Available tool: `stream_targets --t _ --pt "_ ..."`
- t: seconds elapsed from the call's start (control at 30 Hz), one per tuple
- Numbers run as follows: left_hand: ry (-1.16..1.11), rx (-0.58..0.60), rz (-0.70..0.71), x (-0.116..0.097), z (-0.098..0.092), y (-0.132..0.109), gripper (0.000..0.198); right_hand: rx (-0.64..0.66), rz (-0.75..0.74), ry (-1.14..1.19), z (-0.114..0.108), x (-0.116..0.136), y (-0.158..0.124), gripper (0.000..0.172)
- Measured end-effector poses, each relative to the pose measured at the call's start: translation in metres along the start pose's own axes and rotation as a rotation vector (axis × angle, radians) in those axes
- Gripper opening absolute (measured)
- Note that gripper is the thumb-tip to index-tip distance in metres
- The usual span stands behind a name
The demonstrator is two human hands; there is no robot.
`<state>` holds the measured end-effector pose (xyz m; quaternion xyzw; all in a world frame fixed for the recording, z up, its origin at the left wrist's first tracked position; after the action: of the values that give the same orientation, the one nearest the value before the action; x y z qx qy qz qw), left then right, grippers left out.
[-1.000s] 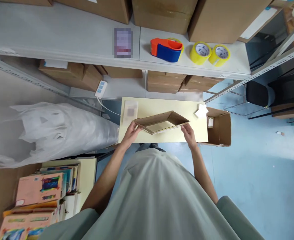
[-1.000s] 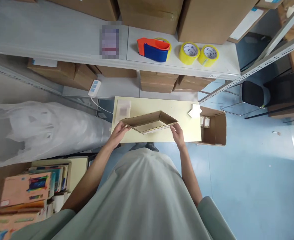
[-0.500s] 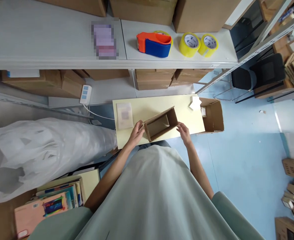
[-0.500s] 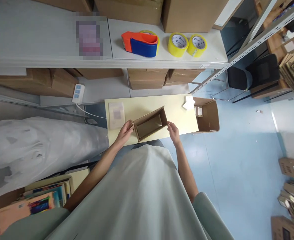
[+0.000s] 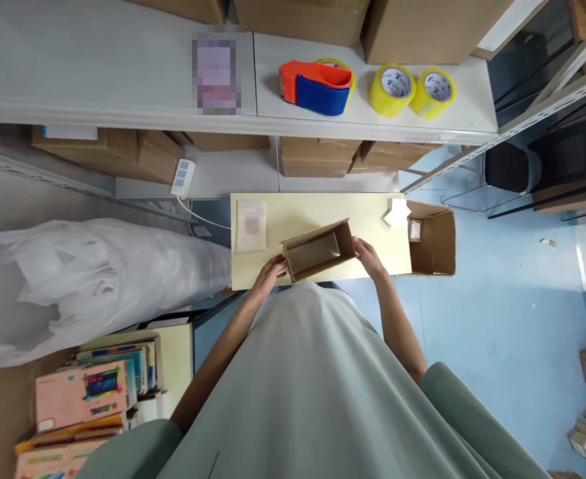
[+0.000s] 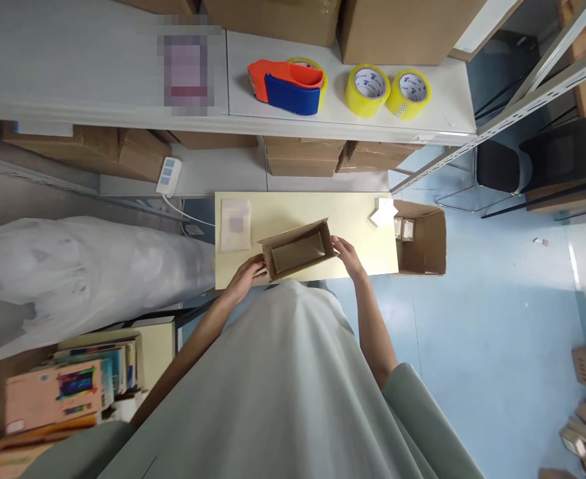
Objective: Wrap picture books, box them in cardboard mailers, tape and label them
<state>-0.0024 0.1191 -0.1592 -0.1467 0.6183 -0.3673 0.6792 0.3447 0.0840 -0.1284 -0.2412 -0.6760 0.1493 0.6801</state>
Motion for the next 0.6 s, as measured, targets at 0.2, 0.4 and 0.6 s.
stream_targets --t 0.2,0.4,0.6 --pt "0.084 -0.072 0.101 -0.029 0.021 0.007 0.07 0.092 -0.01 0.036 -0.013 0.014 -0.01 0.067" --pt "0.162 -0.103 0.14 -0.049 0.038 0.028 0.092 0.058 -0.059 -0.041 -0.043 0.023 -0.005 0.068" --pt "0.189 -0.15 0.146 -0.057 0.051 0.042 0.094 -0.036 -0.003 -0.077 -0.059 0.02 0.016 0.074"
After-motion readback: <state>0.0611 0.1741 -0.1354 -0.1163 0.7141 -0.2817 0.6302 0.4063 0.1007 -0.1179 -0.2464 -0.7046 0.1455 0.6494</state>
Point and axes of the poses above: each hand's wrist, its own y-axis towards the middle knuckle, its own z-axis out of the palm, x = y × z, the point moved 7 cm from there along y, towards the middle knuckle, and after that the axes turned 5 degrees about x, right-handed, at the moved point
